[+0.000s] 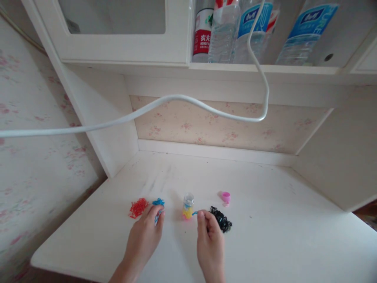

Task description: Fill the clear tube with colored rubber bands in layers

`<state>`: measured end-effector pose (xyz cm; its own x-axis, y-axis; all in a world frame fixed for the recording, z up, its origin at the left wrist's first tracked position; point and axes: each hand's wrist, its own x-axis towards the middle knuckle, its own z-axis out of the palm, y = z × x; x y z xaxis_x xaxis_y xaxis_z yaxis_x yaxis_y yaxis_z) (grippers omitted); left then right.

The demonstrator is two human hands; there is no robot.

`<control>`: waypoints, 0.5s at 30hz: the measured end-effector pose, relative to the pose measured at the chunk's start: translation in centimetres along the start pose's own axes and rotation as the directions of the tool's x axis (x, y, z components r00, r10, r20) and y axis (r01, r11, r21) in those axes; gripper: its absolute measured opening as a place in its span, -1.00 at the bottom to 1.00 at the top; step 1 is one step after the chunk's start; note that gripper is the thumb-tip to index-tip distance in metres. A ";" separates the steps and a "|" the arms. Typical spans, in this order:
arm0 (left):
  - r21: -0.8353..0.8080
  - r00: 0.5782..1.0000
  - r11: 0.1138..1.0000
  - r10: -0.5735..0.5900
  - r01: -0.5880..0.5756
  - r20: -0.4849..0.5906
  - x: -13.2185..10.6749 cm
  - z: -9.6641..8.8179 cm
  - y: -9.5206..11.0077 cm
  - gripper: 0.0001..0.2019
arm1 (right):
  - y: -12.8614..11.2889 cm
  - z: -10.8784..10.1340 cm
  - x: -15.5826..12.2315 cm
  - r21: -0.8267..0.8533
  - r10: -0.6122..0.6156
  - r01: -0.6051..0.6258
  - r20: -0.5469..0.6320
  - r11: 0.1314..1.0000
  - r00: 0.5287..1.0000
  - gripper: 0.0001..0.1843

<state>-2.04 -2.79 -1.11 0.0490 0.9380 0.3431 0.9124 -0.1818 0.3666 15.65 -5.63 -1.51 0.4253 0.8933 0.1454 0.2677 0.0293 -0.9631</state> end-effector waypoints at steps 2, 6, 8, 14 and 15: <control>0.117 0.996 0.991 -0.077 0.070 0.053 -1.2 0.6 -1.3 -0.76 | -1.3 -0.7 1.8 -0.052 -0.030 0.030 -0.008 0.998 1.000 -0.54; 0.286 0.981 0.948 -0.174 0.141 0.092 -2.3 1.1 -2.7 -0.74 | -3.0 -0.8 4.2 -0.231 -0.168 0.175 0.049 0.957 0.985 -0.54; 0.314 0.979 0.939 -0.178 0.140 0.095 -2.3 1.2 -3.0 -0.74 | -3.3 -0.4 4.8 -0.310 -0.237 0.252 0.085 0.917 0.968 -0.54; 0.344 0.990 0.935 -0.116 0.083 0.076 -2.2 1.8 -3.9 -0.69 | -2.8 0.3 5.4 -0.394 -0.261 0.327 0.212 0.859 0.942 -0.54; 0.335 0.994 0.941 -0.087 0.058 0.073 -2.4 2.0 -4.1 -0.69 | -2.8 0.3 5.5 -0.384 -0.245 0.311 0.212 0.870 0.946 -0.53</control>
<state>-5.11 -3.66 -5.17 -0.0008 0.9693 0.2458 0.9970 -0.0182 0.0752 16.94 -0.68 1.93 0.1537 0.9331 0.3250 0.6968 0.1308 -0.7052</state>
